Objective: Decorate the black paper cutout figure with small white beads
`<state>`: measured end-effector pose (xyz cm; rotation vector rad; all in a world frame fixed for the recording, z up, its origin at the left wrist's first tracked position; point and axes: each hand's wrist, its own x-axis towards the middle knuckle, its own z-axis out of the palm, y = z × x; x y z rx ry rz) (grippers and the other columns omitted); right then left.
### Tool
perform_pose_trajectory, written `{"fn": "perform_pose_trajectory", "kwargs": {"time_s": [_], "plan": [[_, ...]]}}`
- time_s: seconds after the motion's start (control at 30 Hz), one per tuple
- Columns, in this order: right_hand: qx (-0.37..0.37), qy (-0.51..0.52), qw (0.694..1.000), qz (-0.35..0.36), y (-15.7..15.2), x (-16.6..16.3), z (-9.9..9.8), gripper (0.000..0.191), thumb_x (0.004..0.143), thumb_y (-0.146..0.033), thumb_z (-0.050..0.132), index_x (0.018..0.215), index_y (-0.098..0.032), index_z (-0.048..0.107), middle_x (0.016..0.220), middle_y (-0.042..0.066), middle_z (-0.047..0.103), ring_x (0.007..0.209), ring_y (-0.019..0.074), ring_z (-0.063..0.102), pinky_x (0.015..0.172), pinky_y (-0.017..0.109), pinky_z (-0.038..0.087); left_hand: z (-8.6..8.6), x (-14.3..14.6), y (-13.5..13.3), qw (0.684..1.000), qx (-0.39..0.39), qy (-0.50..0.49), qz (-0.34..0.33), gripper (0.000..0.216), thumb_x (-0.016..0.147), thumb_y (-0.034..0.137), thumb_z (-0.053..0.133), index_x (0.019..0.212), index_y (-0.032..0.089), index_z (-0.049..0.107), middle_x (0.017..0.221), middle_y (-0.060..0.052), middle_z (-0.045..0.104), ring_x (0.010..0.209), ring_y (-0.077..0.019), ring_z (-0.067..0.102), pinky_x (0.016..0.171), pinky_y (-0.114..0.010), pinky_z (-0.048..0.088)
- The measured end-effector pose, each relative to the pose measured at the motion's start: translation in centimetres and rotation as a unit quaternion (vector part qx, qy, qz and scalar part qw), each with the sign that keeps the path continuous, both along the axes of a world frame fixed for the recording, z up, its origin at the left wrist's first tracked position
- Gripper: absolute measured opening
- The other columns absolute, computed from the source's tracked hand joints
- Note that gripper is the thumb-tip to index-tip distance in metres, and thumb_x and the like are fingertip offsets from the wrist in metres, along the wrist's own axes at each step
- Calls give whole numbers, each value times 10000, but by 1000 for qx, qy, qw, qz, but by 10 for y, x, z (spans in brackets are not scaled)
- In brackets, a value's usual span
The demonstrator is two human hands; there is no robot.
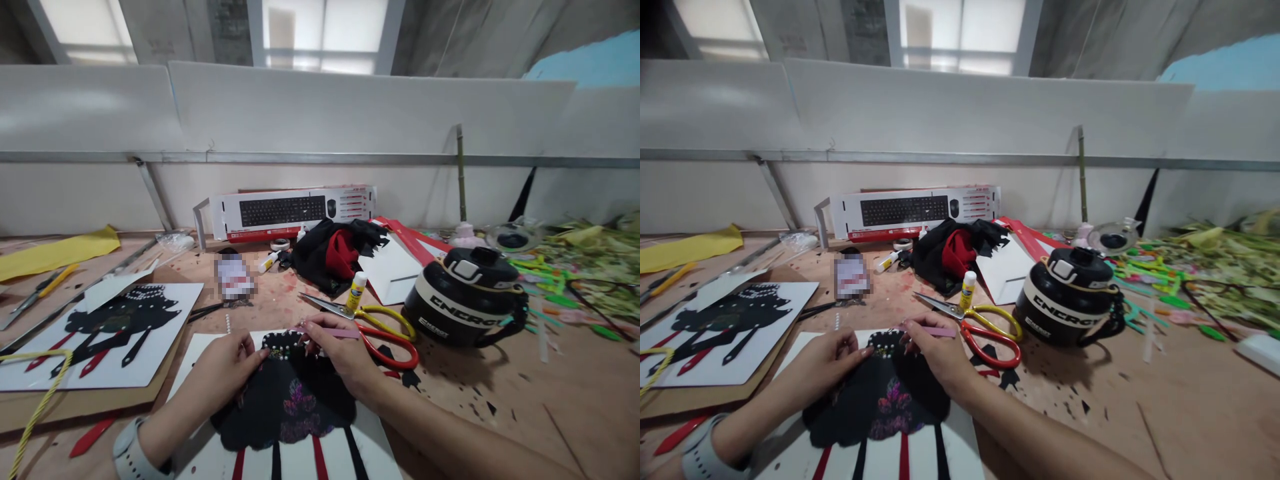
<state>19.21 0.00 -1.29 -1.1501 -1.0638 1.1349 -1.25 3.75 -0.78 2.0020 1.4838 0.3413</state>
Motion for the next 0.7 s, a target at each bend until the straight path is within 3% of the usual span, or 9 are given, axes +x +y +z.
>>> {"fn": "perform_pose_trajectory", "kwargs": {"time_s": [0.17, 0.43, 0.57, 0.63, 0.7], "plan": [[-6, 8, 1000, 7, 0, 1, 0, 236, 729, -393, 757, 750, -159, 727, 650, 2, 686, 527, 112, 581, 514, 219, 419, -2, 0, 0, 1000, 4, 1, 10, 309, 846, 472, 464, 659, 226, 474, 548, 20, 542, 545, -190, 558, 502, -262, 298], [-5, 9, 1000, 2, 1, 1, 1, 241, 731, -386, 753, 756, -147, 747, 620, 2, 675, 526, 107, 570, 514, 216, 402, -6, -2, 0, 999, -15, -29, 9, 319, 778, 519, 551, 663, 227, 495, 476, 47, 527, 442, -177, 555, 440, -244, 314], [2, 14, 1000, -15, 3, 8, 4, 284, 723, -436, 762, 754, -156, 729, 627, 4, 678, 531, 116, 566, 514, 228, 418, -10, -4, 5, 998, -34, -57, 14, 377, 839, 583, 414, 708, 234, 470, 480, 38, 572, 376, -178, 572, 385, -244, 356], [8, 12, 1000, -22, 5, 13, 8, 328, 720, -481, 754, 766, -159, 714, 634, 6, 680, 524, 115, 558, 509, 232, 418, -4, -7, 8, 997, -14, -68, 21, 403, 870, 590, 338, 734, 231, 465, 551, 6, 624, 441, -191, 621, 423, -261, 417], [8, 3, 1000, -18, 9, 19, 12, 382, 726, -529, 735, 824, -161, 708, 661, 12, 689, 545, 122, 577, 538, 242, 440, 7, -12, 10, 997, 28, -73, 19, 398, 853, 595, 407, 759, 220, 499, 695, -39, 676, 623, -217, 677, 558, -295, 486]]}}
